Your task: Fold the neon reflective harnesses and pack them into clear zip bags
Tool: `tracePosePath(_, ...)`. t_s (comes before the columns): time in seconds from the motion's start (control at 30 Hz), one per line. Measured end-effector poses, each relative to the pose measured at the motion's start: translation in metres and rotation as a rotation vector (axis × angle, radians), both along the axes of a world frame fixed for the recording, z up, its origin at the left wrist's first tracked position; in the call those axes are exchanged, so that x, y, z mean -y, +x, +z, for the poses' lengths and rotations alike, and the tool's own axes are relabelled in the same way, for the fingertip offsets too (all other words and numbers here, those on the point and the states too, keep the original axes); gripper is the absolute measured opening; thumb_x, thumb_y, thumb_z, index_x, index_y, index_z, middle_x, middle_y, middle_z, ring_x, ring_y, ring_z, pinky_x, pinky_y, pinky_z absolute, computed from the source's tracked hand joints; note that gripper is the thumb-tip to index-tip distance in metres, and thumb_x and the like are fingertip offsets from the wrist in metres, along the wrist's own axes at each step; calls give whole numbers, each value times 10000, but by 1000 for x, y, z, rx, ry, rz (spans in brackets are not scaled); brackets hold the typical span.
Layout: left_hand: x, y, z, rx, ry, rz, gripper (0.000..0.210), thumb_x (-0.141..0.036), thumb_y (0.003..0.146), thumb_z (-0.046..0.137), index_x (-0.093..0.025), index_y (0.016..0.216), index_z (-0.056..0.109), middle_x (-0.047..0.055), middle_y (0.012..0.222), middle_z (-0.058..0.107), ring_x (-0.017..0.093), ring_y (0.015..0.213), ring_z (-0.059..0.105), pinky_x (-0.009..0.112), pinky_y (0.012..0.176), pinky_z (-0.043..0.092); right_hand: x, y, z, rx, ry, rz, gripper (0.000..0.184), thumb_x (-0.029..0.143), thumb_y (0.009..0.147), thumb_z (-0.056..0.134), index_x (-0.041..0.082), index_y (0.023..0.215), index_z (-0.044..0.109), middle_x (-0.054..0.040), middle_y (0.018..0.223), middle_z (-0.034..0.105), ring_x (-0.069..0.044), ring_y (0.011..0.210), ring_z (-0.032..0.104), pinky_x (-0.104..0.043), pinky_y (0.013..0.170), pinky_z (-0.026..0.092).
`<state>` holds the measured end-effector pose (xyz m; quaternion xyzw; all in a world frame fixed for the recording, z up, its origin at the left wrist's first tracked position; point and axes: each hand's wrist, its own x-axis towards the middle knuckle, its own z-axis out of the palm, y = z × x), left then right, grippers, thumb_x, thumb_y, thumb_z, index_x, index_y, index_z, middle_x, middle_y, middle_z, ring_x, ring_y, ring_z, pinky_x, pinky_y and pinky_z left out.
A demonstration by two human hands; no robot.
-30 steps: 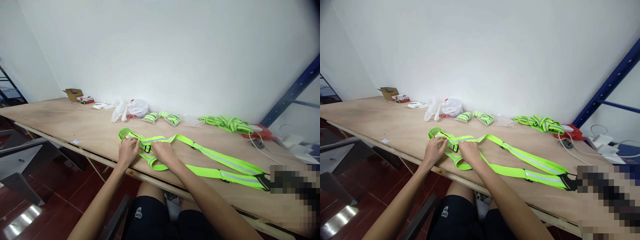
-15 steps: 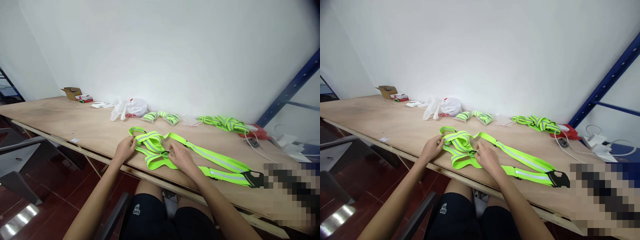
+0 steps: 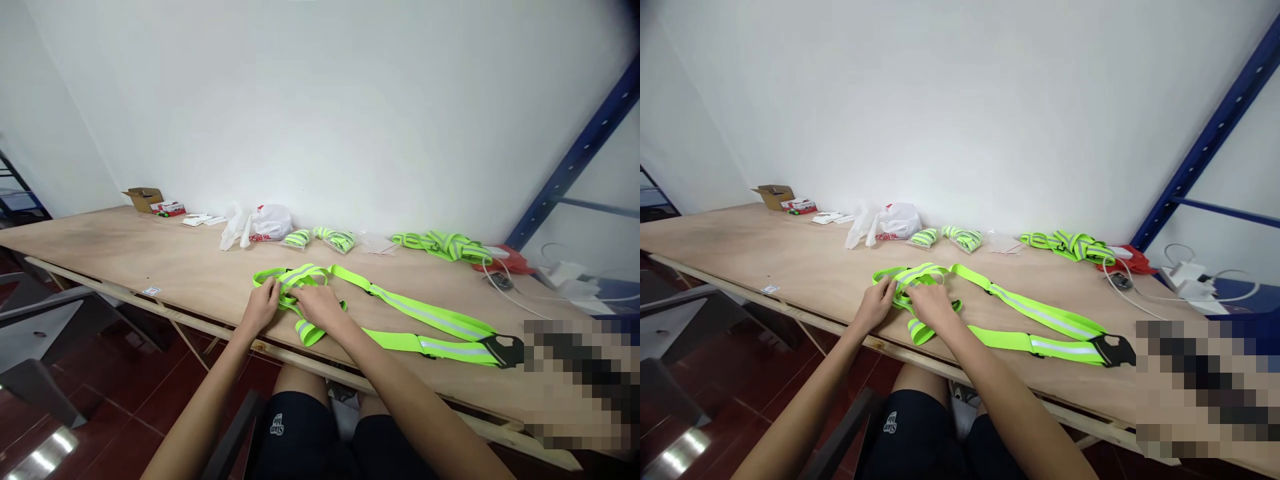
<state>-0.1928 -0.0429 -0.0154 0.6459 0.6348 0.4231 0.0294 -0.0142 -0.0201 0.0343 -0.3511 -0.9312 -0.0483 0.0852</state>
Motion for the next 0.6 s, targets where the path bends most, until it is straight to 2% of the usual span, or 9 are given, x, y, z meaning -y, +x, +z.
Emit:
tracePosePath(0.1, 0, 1, 0, 37, -3, -5, 314, -381, 989, 378, -241, 708, 353, -35, 578, 459, 164, 548, 499, 281, 576, 328, -9, -3, -5, 58, 55, 94, 333, 138, 968, 437, 217, 1216, 645, -113, 1048, 714, -235, 891, 668, -329, 743, 475)
tracePosePath(0.17, -1, 1, -1, 58, 4, -12, 315, -386, 983, 382, -240, 705, 356, -33, 582, 475, 161, 548, 496, 279, 577, 338, -13, -4, -8, 92, 103, 131, 306, 131, 974, 425, 178, 1151, 671, -133, 1073, 692, -250, 937, 648, -343, 746, 479)
tracePosePath(0.3, -4, -3, -3, 33, 51, 1, 298, -355, 969, 396, -232, 697, 405, -11, 632, 522, 170, 601, 527, 281, 602, 386, -15, 3, -13, 43, 209, 181, 251, 123, 953, 450, 145, 986, 699, -159, 1100, 650, -292, 1076, 571, -432, 891, 457)
tracePosePath(0.4, -6, -11, -3, 18, 102, 46, 272, -333, 955, 396, -222, 717, 467, 32, 759, 595, 188, 727, 584, 297, 691, 448, -13, 21, -15, -134, 209, 187, 188, 124, 902, 510, 146, 990, 674, -177, 1227, 609, -296, 1166, 521, -457, 995, 415)
tracePosePath(0.5, -8, -19, -3, 36, 84, 104, 251, -331, 934, 402, -220, 729, 495, 58, 845, 633, 198, 810, 605, 310, 765, 464, -7, 45, -15, -381, 132, 205, 159, 137, 886, 512, 164, 981, 637, -170, 1338, 582, -287, 1250, 504, -454, 1055, 399)
tracePosePath(0.6, -9, -23, -2, 62, 31, 163, 253, -340, 914, 407, -224, 704, 486, 52, 819, 635, 199, 797, 596, 303, 746, 447, -2, 71, -11, -699, -33, 173, 116, 180, 916, 486, 205, 961, 589, -113, 1228, 660, -242, 1161, 594, -402, 996, 459)
